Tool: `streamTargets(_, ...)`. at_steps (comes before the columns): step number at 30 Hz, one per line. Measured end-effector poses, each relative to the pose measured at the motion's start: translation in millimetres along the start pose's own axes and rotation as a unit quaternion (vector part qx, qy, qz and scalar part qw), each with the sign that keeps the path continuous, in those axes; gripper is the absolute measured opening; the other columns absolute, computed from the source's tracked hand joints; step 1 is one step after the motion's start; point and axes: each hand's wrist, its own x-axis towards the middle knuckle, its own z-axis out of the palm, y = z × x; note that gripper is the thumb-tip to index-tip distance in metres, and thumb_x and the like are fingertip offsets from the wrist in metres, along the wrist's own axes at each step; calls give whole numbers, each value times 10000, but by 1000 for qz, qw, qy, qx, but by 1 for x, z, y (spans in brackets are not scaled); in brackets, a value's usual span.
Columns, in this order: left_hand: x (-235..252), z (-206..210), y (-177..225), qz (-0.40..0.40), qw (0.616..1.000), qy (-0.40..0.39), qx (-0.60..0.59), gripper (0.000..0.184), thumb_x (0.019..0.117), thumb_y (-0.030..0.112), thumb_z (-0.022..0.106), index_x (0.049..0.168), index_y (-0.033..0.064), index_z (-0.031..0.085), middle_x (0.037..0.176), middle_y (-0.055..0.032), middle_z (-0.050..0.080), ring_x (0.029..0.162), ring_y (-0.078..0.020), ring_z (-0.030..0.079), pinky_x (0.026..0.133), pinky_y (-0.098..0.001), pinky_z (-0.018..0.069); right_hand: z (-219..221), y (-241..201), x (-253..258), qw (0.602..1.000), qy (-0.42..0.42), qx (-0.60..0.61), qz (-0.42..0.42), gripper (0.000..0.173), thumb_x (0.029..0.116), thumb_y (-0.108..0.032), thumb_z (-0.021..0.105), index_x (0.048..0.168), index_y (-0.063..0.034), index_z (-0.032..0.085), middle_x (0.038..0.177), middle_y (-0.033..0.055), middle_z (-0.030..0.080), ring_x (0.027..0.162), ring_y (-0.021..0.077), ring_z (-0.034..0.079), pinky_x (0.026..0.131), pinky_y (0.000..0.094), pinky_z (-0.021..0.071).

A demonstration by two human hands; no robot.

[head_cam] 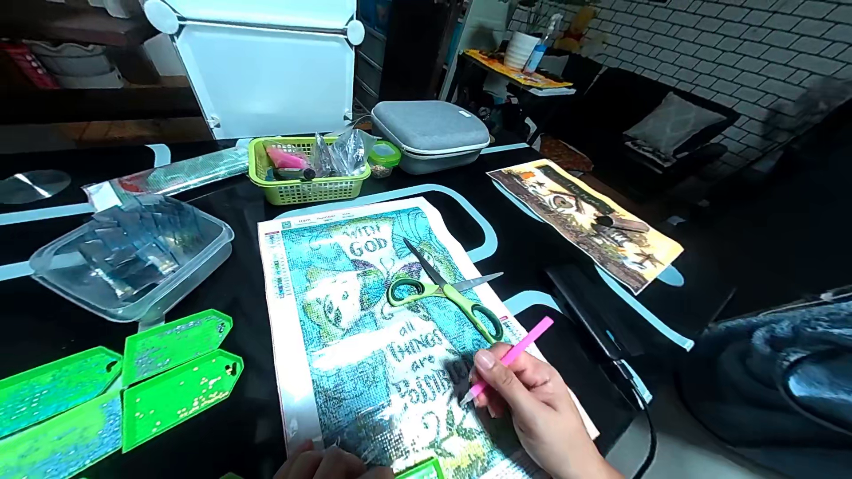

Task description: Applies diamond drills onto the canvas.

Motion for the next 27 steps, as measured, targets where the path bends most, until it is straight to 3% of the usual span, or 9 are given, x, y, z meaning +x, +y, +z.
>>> streamTargets(3, -1, 0, 1, -1, 1000, 4, 8, 470, 866, 409, 779, 1208, 89, 742, 1096, -181, 718, 1047, -398, 663, 1034, -582, 447, 12, -7, -17, 997, -71, -23, -18, 211, 1076, -218, 552, 929, -123, 669, 793, -81, 696, 695, -41, 642, 624, 148, 542)
streamTargets(6, -1, 1, 1, -3, 1000, 10, 9, 459, 868, 410, 777, 1205, 99, 747, 1082, -165, 722, 1045, -384, 662, 1037, -572, 447, 22, -10, -29, 989, -122, -58, -60, 238, 1079, -182, 553, 930, -19, 642, 760, 27, 663, 693, 4, 633, 645, 178, 536)
streamTargets(9, -1, 1, 1, -6, 1000, 9, 5, 454, 866, 406, 780, 1205, 105, 746, 1078, -156, 721, 1051, -374, 661, 1050, -574, 438, 24, -7, -32, 982, -127, -104, -95, 270, 1078, -186, 555, 916, 15, 634, 747, 80, 646, 676, 37, 629, 632, 182, 532)
streamTargets(16, -1, 2, 1, -7, 1000, 11, 7, 450, 863, 412, 783, 1200, 116, 748, 1064, -142, 722, 1037, -359, 661, 1048, -560, 437, 25, -4, -33, 977, -133, -115, -119, 246, 1073, -177, 564, 929, 8, 637, 757, 88, 646, 684, 52, 626, 642, 180, 523)
streamTargets(20, -1, 2, 0, -3, 1000, 13, 3, 443, 868, 412, 779, 1192, 111, 750, 1060, -141, 720, 1037, -355, 660, 1052, -562, 432, 23, -5, -31, 986, -121, -75, -90, 228, 1081, -175, 548, 941, -18, 636, 763, 37, 655, 689, 8, 627, 641, 163, 529)
streamTargets(23, -3, 2, 3, 8, 999, 33, 12, 437, 872, 414, 774, 1189, 113, 754, 1045, -135, 725, 1025, -345, 667, 1077, -581, 403, 22, -9, -28, 997, -75, 14, 0, 187, 1077, -209, 545, 969, -163, 692, 834, -98, 715, 719, -49, 652, 640, 134, 543)
streamTargets(27, -7, 7, 15, 21, 998, 43, 30, 452, 853, 427, 783, 1180, 117, 756, 1038, -142, 724, 1030, -364, 662, 1105, -648, 313, 21, -9, -24, 993, -40, 104, 44, 193, 1063, -215, 566, 948, -180, 718, 821, -84, 731, 667, -36, 653, 595, 123, 533)
